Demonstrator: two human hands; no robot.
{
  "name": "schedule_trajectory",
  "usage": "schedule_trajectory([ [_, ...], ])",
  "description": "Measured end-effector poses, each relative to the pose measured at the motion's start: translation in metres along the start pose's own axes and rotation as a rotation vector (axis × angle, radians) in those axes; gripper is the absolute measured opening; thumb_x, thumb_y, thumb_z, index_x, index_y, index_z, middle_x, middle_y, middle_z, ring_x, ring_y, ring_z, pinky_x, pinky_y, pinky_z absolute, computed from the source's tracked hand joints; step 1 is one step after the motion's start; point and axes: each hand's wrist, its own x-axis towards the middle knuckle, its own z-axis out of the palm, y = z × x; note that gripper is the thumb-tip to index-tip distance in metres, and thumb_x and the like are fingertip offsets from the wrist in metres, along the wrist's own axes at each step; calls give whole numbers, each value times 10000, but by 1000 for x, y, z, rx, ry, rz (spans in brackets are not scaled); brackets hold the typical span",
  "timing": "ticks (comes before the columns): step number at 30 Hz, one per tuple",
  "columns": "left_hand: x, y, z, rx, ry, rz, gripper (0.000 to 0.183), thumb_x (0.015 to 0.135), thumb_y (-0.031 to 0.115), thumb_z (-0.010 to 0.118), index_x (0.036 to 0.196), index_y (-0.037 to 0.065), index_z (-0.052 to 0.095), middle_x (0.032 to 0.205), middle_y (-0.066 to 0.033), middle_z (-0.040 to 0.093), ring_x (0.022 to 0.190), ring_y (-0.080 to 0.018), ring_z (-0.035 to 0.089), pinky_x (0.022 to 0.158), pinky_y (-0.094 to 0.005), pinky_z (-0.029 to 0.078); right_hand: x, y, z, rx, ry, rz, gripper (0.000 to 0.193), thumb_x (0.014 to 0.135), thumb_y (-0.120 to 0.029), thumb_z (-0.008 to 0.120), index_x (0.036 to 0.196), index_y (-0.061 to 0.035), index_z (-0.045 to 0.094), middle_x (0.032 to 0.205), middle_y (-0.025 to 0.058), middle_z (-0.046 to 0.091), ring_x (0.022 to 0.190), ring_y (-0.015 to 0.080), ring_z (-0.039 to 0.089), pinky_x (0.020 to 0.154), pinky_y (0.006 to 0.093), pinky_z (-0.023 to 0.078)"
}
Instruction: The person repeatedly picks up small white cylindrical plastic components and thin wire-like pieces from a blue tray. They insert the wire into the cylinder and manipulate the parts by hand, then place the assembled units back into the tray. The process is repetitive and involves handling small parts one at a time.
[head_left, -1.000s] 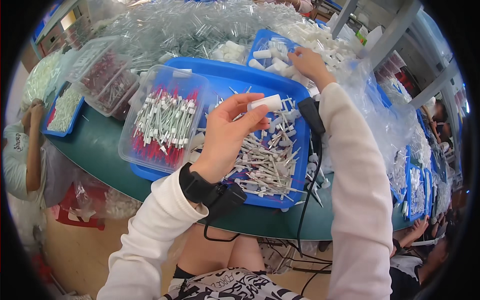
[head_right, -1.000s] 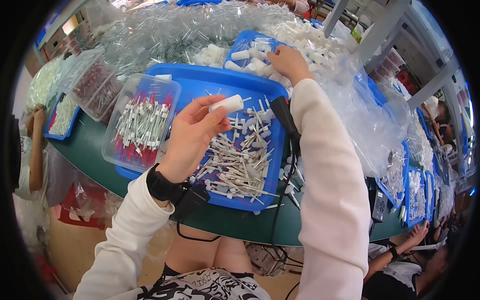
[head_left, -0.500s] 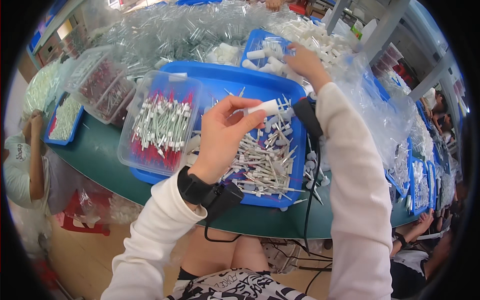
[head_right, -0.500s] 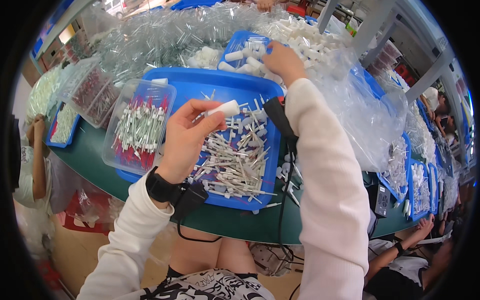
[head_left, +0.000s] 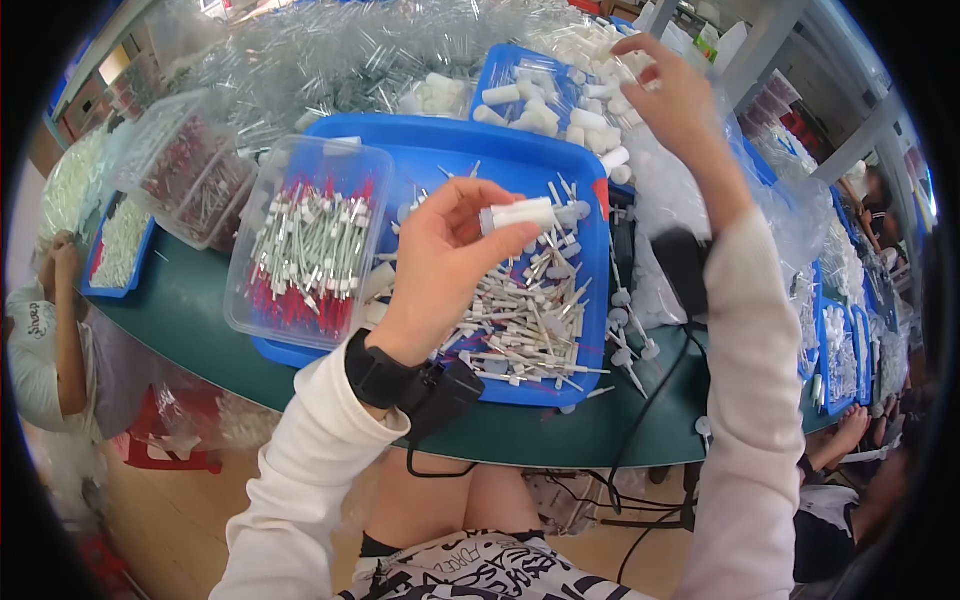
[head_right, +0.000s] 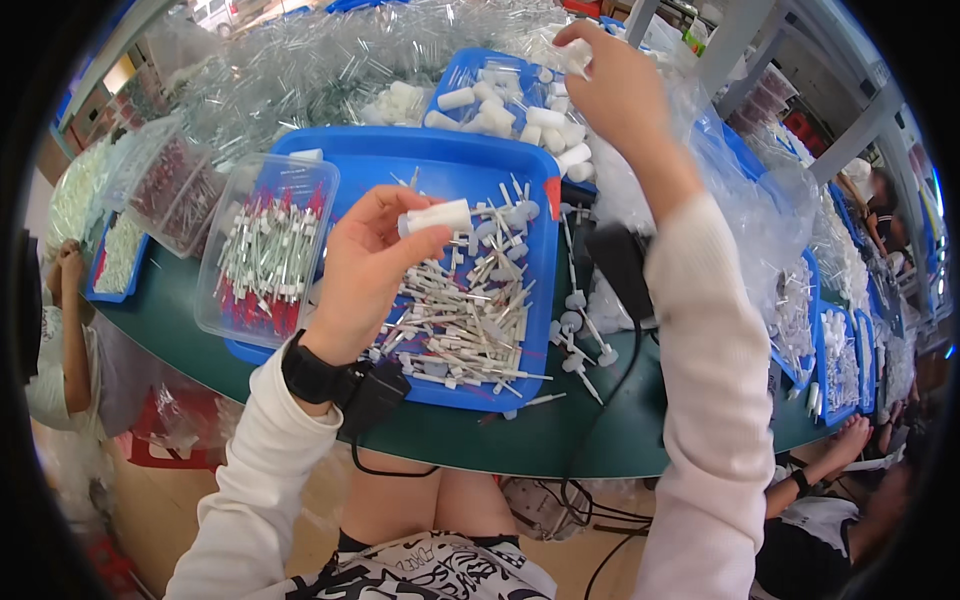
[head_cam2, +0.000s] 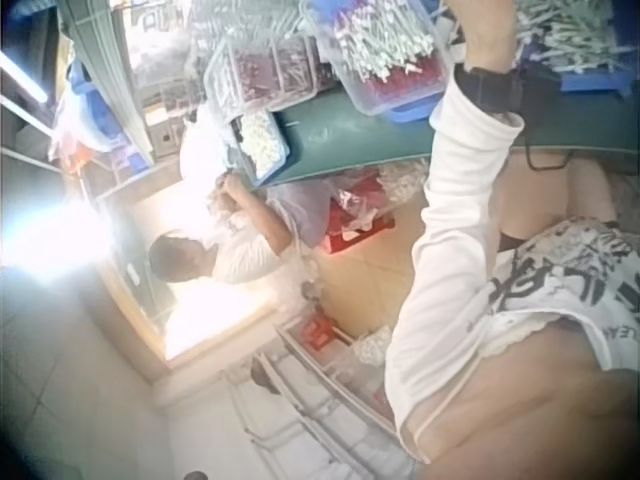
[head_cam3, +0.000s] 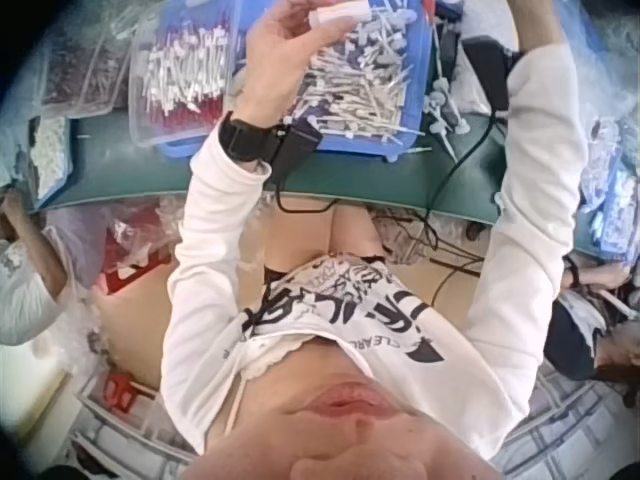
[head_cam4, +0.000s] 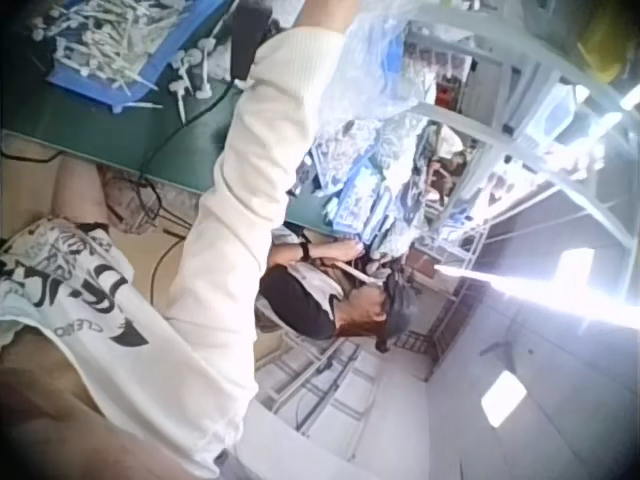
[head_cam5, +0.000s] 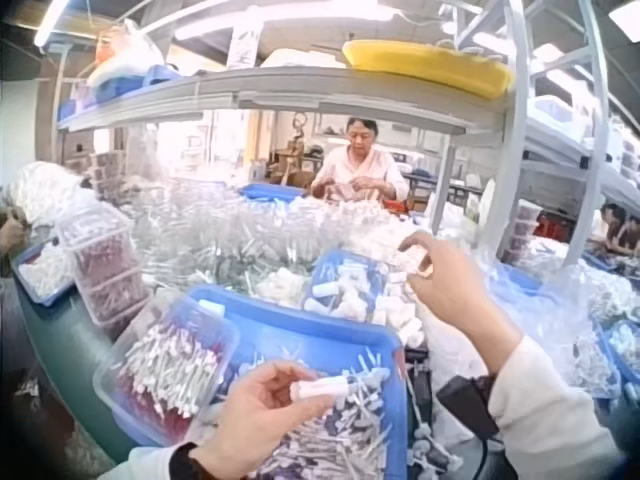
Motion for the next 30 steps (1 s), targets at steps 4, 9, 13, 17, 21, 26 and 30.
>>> schedule_trajectory([
  [4, -1, 5, -4, -33, -9, 18, 211, 778, 16, 644, 956, 22, 531, 1033, -117, 600, 889, -133, 567, 744, -244, 453, -87, -45, -27, 432, -53, 80, 363, 708, -51, 655, 1058, -122, 587, 798, 60, 594, 681, 117, 589, 574, 246, 451],
  [9, 0, 5, 4, 1, -15, 26, 252, 776, 9, 641, 1016, -6, 564, 1015, -109, 610, 923, -146, 576, 808, -259, 460, -138, -44, -5, 805, 105, -78, 298, 711, 29, 652, 1006, -2, 615, 964, 96, 598, 792, 133, 562, 735, 242, 428],
  [13, -1, 5, 2, 10, -28, 13, 220, 774, -1, 639, 989, -9, 595, 1014, -114, 612, 910, -146, 580, 798, -259, 464, -140, -45, 6, 861, 88, -83, 304, 699, 29, 673, 997, 0, 624, 1004, 99, 578, 813, 144, 557, 741, 244, 423],
  [17, -3, 7, 3, 28, -60, -10, 199, 776, -5, 636, 973, -8, 607, 1014, -122, 616, 901, -144, 581, 785, -258, 468, -144, -43, 6, 869, 69, -74, 290, 698, 30, 674, 983, -6, 632, 996, 99, 582, 827, 149, 556, 755, 250, 428],
  [21, -5, 5, 2, 60, -70, -22, 200, 775, -4, 638, 973, -9, 610, 1012, -124, 618, 893, -140, 580, 772, -256, 470, -146, -47, 9, 880, 72, -91, 283, 689, 23, 684, 966, -18, 642, 967, 96, 597, 841, 165, 569, 756, 259, 439],
  [26, -4, 5, 1, 62, -99, -54, 192, 801, 31, 623, 986, -19, 600, 993, -119, 618, 872, -141, 581, 767, -267, 474, -149, -48, 3, 760, 62, -134, 282, 656, 4, 716, 930, -32, 658, 929, 91, 619, 832, 184, 599, 723, 266, 464],
  [30, -3, 0, -2, 8, -116, -119, 205, 831, 62, 598, 1014, -29, 579, 992, -116, 612, 860, -150, 585, 768, -276, 477, -150, -49, 2, 693, 75, -138, 280, 643, -6, 729, 914, -38, 665, 912, 87, 631, 806, 183, 614, 701, 263, 477],
])
